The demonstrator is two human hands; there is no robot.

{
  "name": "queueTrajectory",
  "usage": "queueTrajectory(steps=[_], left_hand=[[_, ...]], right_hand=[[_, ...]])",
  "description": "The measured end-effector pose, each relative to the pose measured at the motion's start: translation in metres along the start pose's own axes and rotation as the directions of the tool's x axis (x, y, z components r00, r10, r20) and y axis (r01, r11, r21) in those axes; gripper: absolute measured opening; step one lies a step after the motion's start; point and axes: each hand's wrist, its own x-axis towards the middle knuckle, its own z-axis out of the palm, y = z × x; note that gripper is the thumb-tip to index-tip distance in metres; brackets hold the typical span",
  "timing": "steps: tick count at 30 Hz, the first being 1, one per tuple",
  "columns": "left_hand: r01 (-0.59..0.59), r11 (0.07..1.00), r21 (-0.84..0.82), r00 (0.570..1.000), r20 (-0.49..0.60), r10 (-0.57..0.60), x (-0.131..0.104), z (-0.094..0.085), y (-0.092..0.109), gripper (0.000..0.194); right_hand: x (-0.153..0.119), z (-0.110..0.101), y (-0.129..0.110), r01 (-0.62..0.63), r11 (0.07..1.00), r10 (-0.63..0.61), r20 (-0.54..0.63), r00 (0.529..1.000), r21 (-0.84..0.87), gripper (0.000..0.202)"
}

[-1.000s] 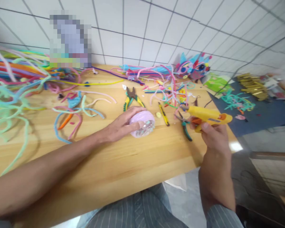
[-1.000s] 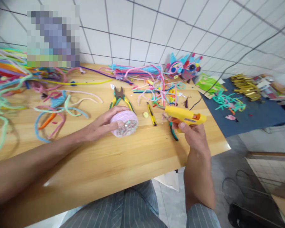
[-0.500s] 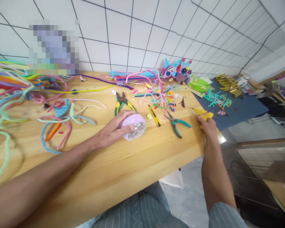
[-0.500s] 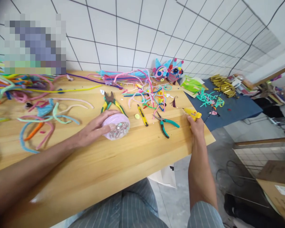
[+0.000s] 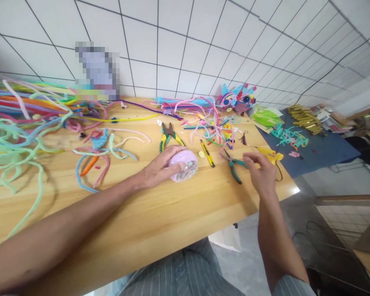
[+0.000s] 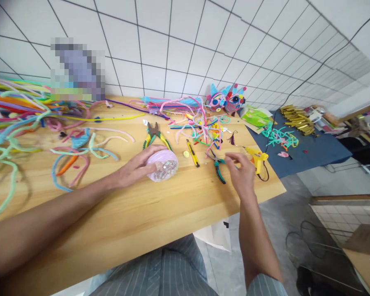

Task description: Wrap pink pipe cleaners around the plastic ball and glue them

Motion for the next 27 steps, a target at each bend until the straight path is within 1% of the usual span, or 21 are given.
queueTrajectory(steps=[2, 3, 4, 6, 8, 10, 13, 16, 18, 20, 22, 24, 27], left_hand=[[-0.023, 1.000, -0.002, 1.000, -0.004, 0.023, 0.000, 0.001, -0.002, 0.057], [-0.034, 0.999, -0.006, 0.999, -0.005, 0.034, 0.000, 0.002, -0.003, 0.057], [-0.044, 0.999, -0.011, 0.999, -0.007, 0.044, 0.001, 0.002, -0.004, 0.057], [-0.058, 0.998, -0.025, 0.998, -0.007, 0.058, 0.001, 0.004, -0.006, 0.057], [-0.065, 0.997, -0.035, 0.998, -0.004, 0.064, 0.002, 0.005, -0.008, 0.056], [-0.079, 0.996, -0.041, 0.997, -0.010, 0.079, 0.002, 0.006, -0.009, 0.055], [-0.113, 0.992, -0.053, 0.993, -0.024, 0.112, 0.002, 0.008, -0.010, 0.056], [-0.124, 0.991, -0.056, 0.992, -0.019, 0.123, 0.001, 0.008, -0.010, 0.056], [-0.130, 0.990, -0.058, 0.991, -0.019, 0.129, 0.001, 0.008, -0.011, 0.055], [-0.132, 0.990, -0.056, 0.991, -0.021, 0.131, 0.000, 0.009, -0.012, 0.054], [-0.128, 0.991, -0.048, 0.992, -0.021, 0.128, 0.000, 0.009, -0.014, 0.053], [-0.129, 0.991, -0.038, 0.991, -0.022, 0.128, 0.000, 0.010, -0.017, 0.052], [-0.141, 0.989, -0.033, 0.990, -0.029, 0.140, 0.000, 0.010, -0.019, 0.052]], right_hand=[[0.014, 0.017, -0.032, 0.102, 0.994, -0.106, 0.144, 0.984, 0.032, 0.024], [0.022, 0.027, -0.047, 0.119, 0.992, -0.123, 0.218, 0.968, 0.033, 0.024], [0.030, 0.037, -0.060, 0.122, 0.992, -0.121, 0.297, 0.947, 0.015, 0.026], [0.047, 0.058, -0.080, 0.120, 0.989, -0.068, 0.452, 0.890, -0.088, 0.030], [0.064, 0.080, -0.093, 0.145, 0.969, -0.012, 0.545, 0.838, -0.201, 0.032], [0.078, 0.101, -0.101, 0.175, 0.951, 0.011, 0.590, 0.807, -0.256, 0.033], [0.091, 0.130, -0.110, 0.203, 0.924, 0.045, 0.621, 0.782, -0.323, 0.039], [0.092, 0.153, -0.117, 0.201, 0.897, 0.098, 0.619, 0.779, -0.395, 0.036], [0.090, 0.162, -0.120, 0.186, 0.882, 0.130, 0.603, 0.787, -0.433, 0.031], [0.089, 0.164, -0.120, 0.172, 0.881, 0.142, 0.593, 0.793, -0.441, 0.028], [0.092, 0.156, -0.116, 0.159, 0.893, 0.129, 0.579, 0.805, -0.420, 0.030], [0.100, 0.139, -0.107, 0.128, 0.906, 0.118, 0.531, 0.839, -0.402, 0.037], [0.115, 0.104, -0.087, 0.039, 0.912, 0.133, 0.383, 0.914, -0.409, 0.041]])
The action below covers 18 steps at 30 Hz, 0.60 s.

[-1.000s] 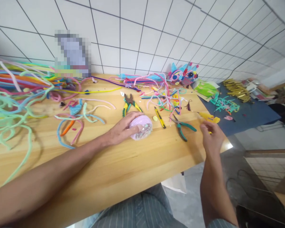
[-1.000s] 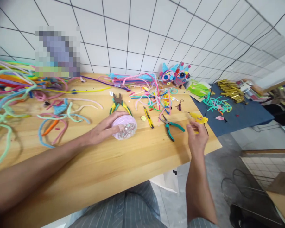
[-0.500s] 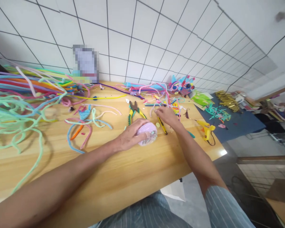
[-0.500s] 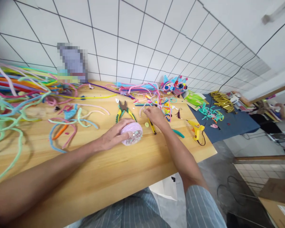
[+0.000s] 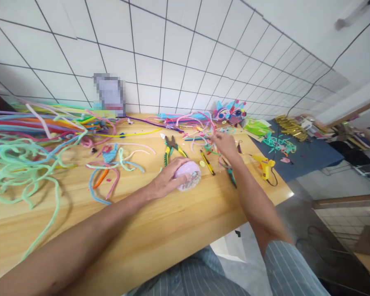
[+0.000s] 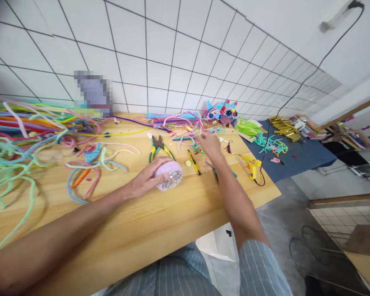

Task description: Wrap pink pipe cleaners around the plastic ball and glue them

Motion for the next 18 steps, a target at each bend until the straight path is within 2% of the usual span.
queueTrajectory(steps=[2, 4, 7, 10, 14, 16, 18], left_hand=[[-0.004, 1.000, 0.001, 1.000, -0.004, 0.004, 0.000, 0.000, 0.000, 0.053], [-0.001, 1.000, 0.010, 1.000, 0.005, 0.000, 0.001, -0.001, 0.001, 0.053], [-0.001, 0.999, 0.032, 1.000, 0.014, 0.000, 0.001, -0.002, 0.002, 0.054], [0.002, 0.999, 0.044, 1.000, 0.001, -0.002, 0.001, -0.003, 0.002, 0.055], [0.019, 0.999, 0.039, 1.000, 0.010, -0.019, -0.001, -0.003, 0.002, 0.055], [0.027, 0.999, 0.035, 0.999, 0.015, -0.028, 0.000, -0.003, 0.002, 0.055], [0.031, 0.999, 0.033, 0.999, 0.011, -0.031, 0.000, -0.003, 0.003, 0.055]], right_hand=[[0.002, -0.015, 0.022, -0.053, 0.998, 0.055, -0.085, 0.995, 0.023, 0.037], [0.004, -0.023, 0.040, -0.090, 0.995, 0.095, -0.122, 0.988, 0.051, 0.032], [0.006, -0.018, 0.054, -0.126, 0.985, 0.135, -0.062, 0.989, 0.120, 0.027], [0.004, 0.001, 0.058, -0.149, 0.958, 0.135, 0.072, 0.988, 0.245, 0.029], [0.000, 0.019, 0.054, -0.161, 0.864, 0.095, 0.160, 0.983, 0.477, 0.009], [0.000, 0.014, 0.053, -0.154, 0.793, 0.069, 0.164, 0.984, 0.589, 0.015], [0.003, -0.002, 0.053, -0.134, 0.722, 0.050, 0.142, 0.989, 0.679, 0.019]])
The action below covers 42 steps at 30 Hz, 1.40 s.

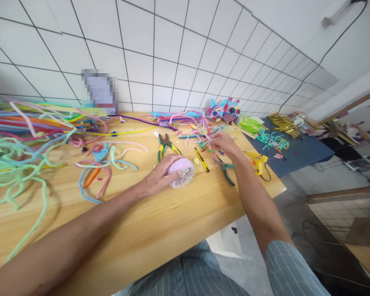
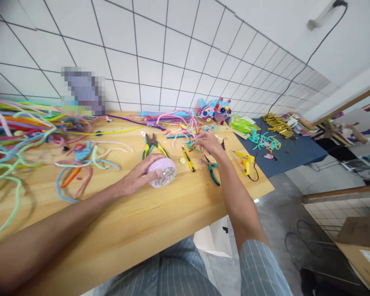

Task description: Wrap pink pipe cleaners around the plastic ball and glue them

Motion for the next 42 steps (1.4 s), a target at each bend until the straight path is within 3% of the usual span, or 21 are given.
queueTrajectory(steps=[4, 6, 13, 16, 19, 22, 23, 25, 27, 29, 31, 33, 35, 37, 40, 42], left_hand=[[0.007, 1.000, -0.011, 1.000, 0.003, -0.007, 0.002, 0.001, 0.001, 0.055], [0.013, 1.000, -0.020, 1.000, 0.001, -0.013, 0.002, 0.002, 0.001, 0.055], [-0.024, 1.000, -0.017, 1.000, 0.002, 0.024, 0.004, 0.002, 0.000, 0.052], [-0.037, 0.999, -0.020, 0.999, 0.010, 0.037, 0.003, 0.002, -0.001, 0.052], [-0.033, 0.999, -0.019, 0.999, 0.005, 0.033, 0.003, 0.002, 0.000, 0.052], [-0.044, 0.999, -0.027, 0.999, 0.002, 0.044, 0.003, 0.002, 0.001, 0.051], [-0.053, 0.998, -0.031, 0.999, 0.001, 0.053, 0.003, 0.002, 0.002, 0.050], [-0.064, 0.997, -0.035, 0.998, -0.002, 0.064, 0.004, 0.002, 0.002, 0.049], [-0.066, 0.997, -0.032, 0.998, -0.007, 0.066, 0.004, 0.003, 0.002, 0.049], [-0.064, 0.997, -0.031, 0.998, -0.011, 0.064, 0.004, 0.003, 0.002, 0.049], [-0.062, 0.998, -0.031, 0.998, -0.015, 0.062, 0.003, 0.004, 0.001, 0.049], [-0.055, 0.998, -0.029, 0.998, -0.018, 0.054, 0.003, 0.004, 0.000, 0.050], [-0.046, 0.999, -0.018, 0.999, -0.013, 0.045, 0.003, 0.003, 0.000, 0.051], [-0.044, 0.999, -0.008, 0.999, -0.004, 0.044, 0.003, 0.003, 0.001, 0.050], [-0.047, 0.999, -0.012, 0.999, -0.002, 0.047, 0.003, 0.002, 0.003, 0.050], [-0.043, 0.999, -0.021, 0.999, 0.001, 0.043, 0.003, 0.001, 0.004, 0.049]], right_hand=[[0.003, -0.030, -0.031, 0.071, 0.981, -0.065, -0.040, 0.997, 0.179, 0.025], [0.003, -0.035, -0.044, 0.095, 0.967, -0.093, -0.018, 0.996, 0.238, 0.030], [0.011, -0.018, -0.072, 0.127, 0.907, -0.167, 0.066, 0.984, 0.401, 0.033], [0.024, -0.021, -0.085, 0.186, 0.876, -0.204, -0.007, 0.979, 0.445, 0.031], [0.030, -0.031, -0.098, 0.165, 0.895, -0.176, -0.011, 0.984, 0.415, 0.031], [0.020, -0.032, -0.101, 0.254, 0.812, -0.251, -0.080, 0.965, 0.525, 0.026], [0.013, -0.027, -0.099, 0.240, 0.795, -0.254, -0.054, 0.966, 0.557, 0.025], [-0.006, -0.007, -0.091, 0.052, 0.844, -0.171, 0.177, 0.969, 0.534, 0.028], [-0.025, 0.019, -0.082, -0.071, 0.880, -0.102, 0.334, 0.937, 0.470, 0.036], [-0.038, 0.038, -0.079, -0.129, 0.892, -0.070, 0.415, 0.907, 0.433, 0.042], [-0.040, 0.039, -0.087, -0.148, 0.895, -0.067, 0.454, 0.888, 0.421, 0.044], [-0.031, 0.024, -0.105, -0.081, 0.886, -0.131, 0.413, 0.901, 0.457, 0.039], [-0.017, 0.003, -0.124, 0.128, 0.831, -0.292, 0.229, 0.929, 0.542, 0.030], [-0.003, -0.010, -0.135, 0.250, 0.795, -0.360, 0.097, 0.928, 0.553, 0.025], [0.004, -0.004, -0.132, 0.160, 0.896, -0.242, 0.153, 0.958, 0.415, 0.031], [0.001, 0.009, -0.121, 0.104, 0.895, -0.207, 0.197, 0.958, 0.433, 0.031]])
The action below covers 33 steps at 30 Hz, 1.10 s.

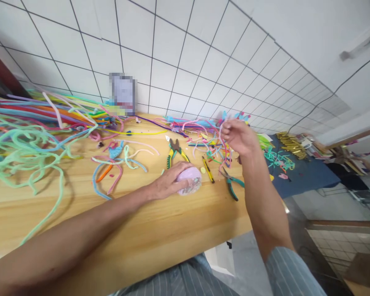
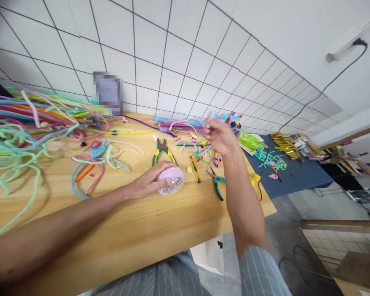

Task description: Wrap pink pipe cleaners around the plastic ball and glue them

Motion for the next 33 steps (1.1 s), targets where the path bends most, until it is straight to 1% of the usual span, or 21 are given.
queueTrajectory(steps=[2, 4, 5, 8, 10, 12, 13, 16, 19, 22, 26, 29, 33], left_hand=[[0.003, 1.000, -0.011, 1.000, 0.001, -0.003, 0.000, 0.000, 0.000, 0.049], [0.009, 1.000, -0.016, 1.000, -0.007, -0.009, -0.001, 0.000, 0.000, 0.051], [0.015, 1.000, -0.015, 1.000, -0.009, -0.015, -0.001, 0.000, 0.000, 0.051], [0.026, 1.000, -0.005, 1.000, -0.002, -0.026, -0.001, 0.000, -0.001, 0.050], [0.023, 1.000, -0.002, 1.000, 0.004, -0.023, -0.001, 0.000, 0.000, 0.049], [0.020, 1.000, -0.001, 1.000, 0.005, -0.020, 0.000, -0.001, 0.001, 0.049], [0.016, 1.000, -0.003, 1.000, 0.003, -0.016, 0.000, -0.001, 0.002, 0.048], [0.010, 1.000, -0.015, 1.000, -0.018, -0.011, -0.001, 0.001, 0.002, 0.048], [0.012, 1.000, -0.014, 0.998, -0.057, -0.013, -0.003, 0.005, 0.002, 0.051], [0.007, 1.000, 0.026, 0.994, -0.107, -0.004, -0.005, 0.010, 0.002, 0.052], [0.032, 0.998, 0.053, 0.984, -0.178, -0.022, -0.008, 0.014, 0.005, 0.054], [0.031, 0.997, 0.067, 0.983, -0.181, -0.019, -0.009, 0.014, 0.008, 0.054], [0.002, 0.995, 0.099, 0.985, -0.174, 0.015, -0.009, 0.013, 0.008, 0.055]], right_hand=[[-0.004, 0.008, 0.011, -0.043, 0.999, 0.044, 0.050, 0.998, -0.005, 0.032], [-0.006, 0.013, 0.013, -0.100, 0.992, 0.107, 0.105, 0.989, -0.071, 0.033], [-0.007, 0.014, 0.012, -0.100, 0.993, 0.108, 0.120, 0.987, -0.068, 0.033], [-0.007, 0.018, 0.007, 0.025, 0.998, -0.030, 0.094, 0.995, 0.060, 0.034], [-0.012, 0.025, 0.011, -0.007, 1.000, 0.004, 0.102, 0.995, 0.026, 0.035], [-0.023, 0.033, 0.024, -0.096, 0.995, 0.096, 0.113, 0.989, -0.001, 0.034], [-0.031, 0.037, 0.031, -0.129, 0.991, 0.125, 0.112, 0.986, 0.029, 0.033], [-0.062, 0.046, 0.049, -0.200, 0.973, 0.187, 0.115, 0.976, 0.115, 0.037], [-0.090, 0.050, 0.057, -0.256, 0.954, 0.238, 0.128, 0.963, 0.154, 0.039], [-0.107, 0.055, 0.065, -0.232, 0.961, 0.224, 0.065, 0.972, 0.148, 0.035], [-0.121, 0.064, 0.081, -0.152, 0.983, 0.155, -0.029, 0.987, 0.107, 0.031], [-0.128, 0.068, 0.093, -0.112, 0.990, 0.119, -0.083, 0.989, 0.088, 0.029], [-0.137, 0.069, 0.102, -0.101, 0.990, 0.113, -0.127, 0.986, 0.094, 0.021]])
